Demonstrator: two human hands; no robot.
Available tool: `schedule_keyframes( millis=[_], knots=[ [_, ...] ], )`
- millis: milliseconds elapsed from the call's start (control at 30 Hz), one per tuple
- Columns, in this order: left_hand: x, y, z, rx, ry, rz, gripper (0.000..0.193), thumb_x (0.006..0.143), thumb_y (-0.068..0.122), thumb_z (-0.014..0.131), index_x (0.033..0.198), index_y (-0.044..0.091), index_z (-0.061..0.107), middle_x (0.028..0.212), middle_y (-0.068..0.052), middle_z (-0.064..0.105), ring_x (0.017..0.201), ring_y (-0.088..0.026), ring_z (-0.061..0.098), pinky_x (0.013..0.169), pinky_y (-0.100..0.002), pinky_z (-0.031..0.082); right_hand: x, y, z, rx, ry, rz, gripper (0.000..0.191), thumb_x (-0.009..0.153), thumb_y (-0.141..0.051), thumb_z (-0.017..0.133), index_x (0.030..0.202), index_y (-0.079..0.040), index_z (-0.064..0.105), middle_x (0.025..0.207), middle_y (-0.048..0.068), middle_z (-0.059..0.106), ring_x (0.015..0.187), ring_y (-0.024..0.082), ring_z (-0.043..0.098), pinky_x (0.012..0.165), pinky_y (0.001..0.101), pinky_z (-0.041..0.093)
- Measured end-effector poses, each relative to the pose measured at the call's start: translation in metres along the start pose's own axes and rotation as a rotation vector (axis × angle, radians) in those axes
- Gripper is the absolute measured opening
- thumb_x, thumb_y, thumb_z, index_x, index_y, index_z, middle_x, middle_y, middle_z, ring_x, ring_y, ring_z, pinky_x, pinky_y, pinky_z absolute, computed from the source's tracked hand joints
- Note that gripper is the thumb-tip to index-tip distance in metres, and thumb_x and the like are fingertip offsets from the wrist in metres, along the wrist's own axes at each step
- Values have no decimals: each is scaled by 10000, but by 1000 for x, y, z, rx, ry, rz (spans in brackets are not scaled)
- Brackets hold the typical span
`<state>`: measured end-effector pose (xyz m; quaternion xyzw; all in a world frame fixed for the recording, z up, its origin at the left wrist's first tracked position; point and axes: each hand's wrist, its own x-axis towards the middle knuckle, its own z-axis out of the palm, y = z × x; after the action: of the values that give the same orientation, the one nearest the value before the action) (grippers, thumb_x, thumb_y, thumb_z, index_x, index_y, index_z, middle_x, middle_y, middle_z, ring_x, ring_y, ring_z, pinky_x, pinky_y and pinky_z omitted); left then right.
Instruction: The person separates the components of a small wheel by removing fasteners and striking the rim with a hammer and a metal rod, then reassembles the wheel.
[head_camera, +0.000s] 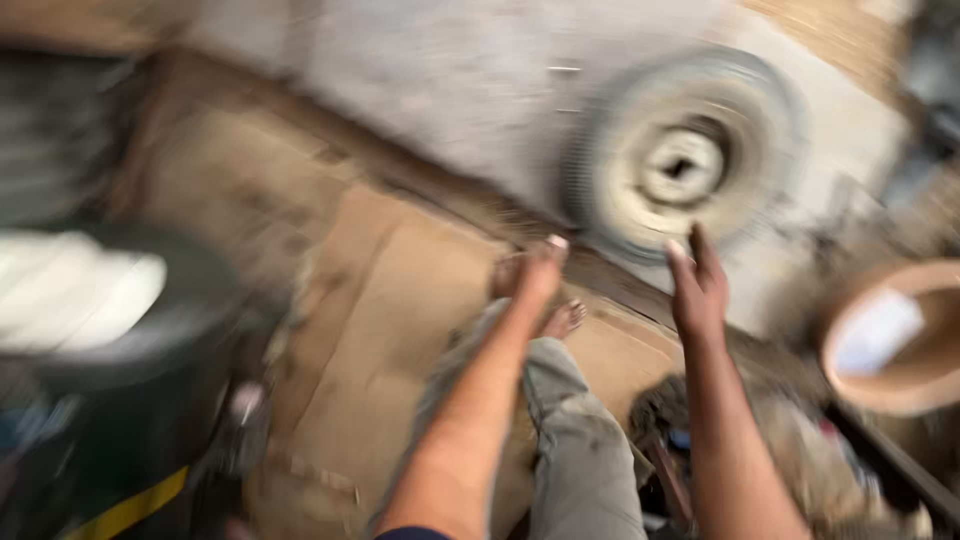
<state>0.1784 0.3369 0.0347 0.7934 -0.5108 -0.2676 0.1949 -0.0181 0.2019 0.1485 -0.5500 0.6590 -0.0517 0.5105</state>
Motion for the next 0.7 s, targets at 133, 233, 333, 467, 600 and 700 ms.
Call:
schedule_keyframes(
  millis=[133,233,333,467,600,700],
  knots=[
    [-61,56,-37,-1396,-132,-1333,765,988,765,501,1345,108,664,786,-48,527,710,-207,458,683,-430,368,-92,-14,87,-2,-178,-369,677,1052,-451,517,1588,-57,391,1609,199,428,1491,348,417,1205,474,350],
    [-74,113,-89,-1487,53,-703,714,1064,498,671,1493,-28,451,1462,-206,521,1344,-280,499,1084,-427,420,-116,-15,134,-96,-376,-319,620,1058,-383,513,1562,-42,395,1552,213,436,1437,370,420,1167,487,343],
    [-83,97,-164,-1545,-146,-553,607,960,437,671,1387,6,637,1338,-170,684,1257,-248,637,1051,-397,505,-110,-30,139,-344,-508,-190,554,1035,-338,541,1498,-43,466,1440,230,514,1338,391,486,1101,493,390],
    [-96,2,-250,-1112,-18,-699,528,930,399,669,1327,52,643,1243,-144,722,1146,-252,708,985,-388,563,-94,-95,162,-1060,-470,-199,469,944,-371,635,1323,-100,692,1193,229,740,1127,400,690,975,482,548],
    [-113,-109,-282,-783,61,-858,451,912,371,704,1225,48,661,1181,-168,719,1086,-322,693,941,-437,545,-85,-187,278,-1208,-595,-488,412,952,-440,606,1234,-169,737,1176,163,748,1077,381,721,963,470,570],
    [-117,-181,-290,-683,-14,-847,402,925,350,694,1174,35,672,1140,-189,709,1076,-353,671,936,-481,522,-82,-250,405,-1342,-598,-261,418,993,-448,551,1304,-214,705,1163,197,727,1060,408,708,944,502,555]
  ],
)
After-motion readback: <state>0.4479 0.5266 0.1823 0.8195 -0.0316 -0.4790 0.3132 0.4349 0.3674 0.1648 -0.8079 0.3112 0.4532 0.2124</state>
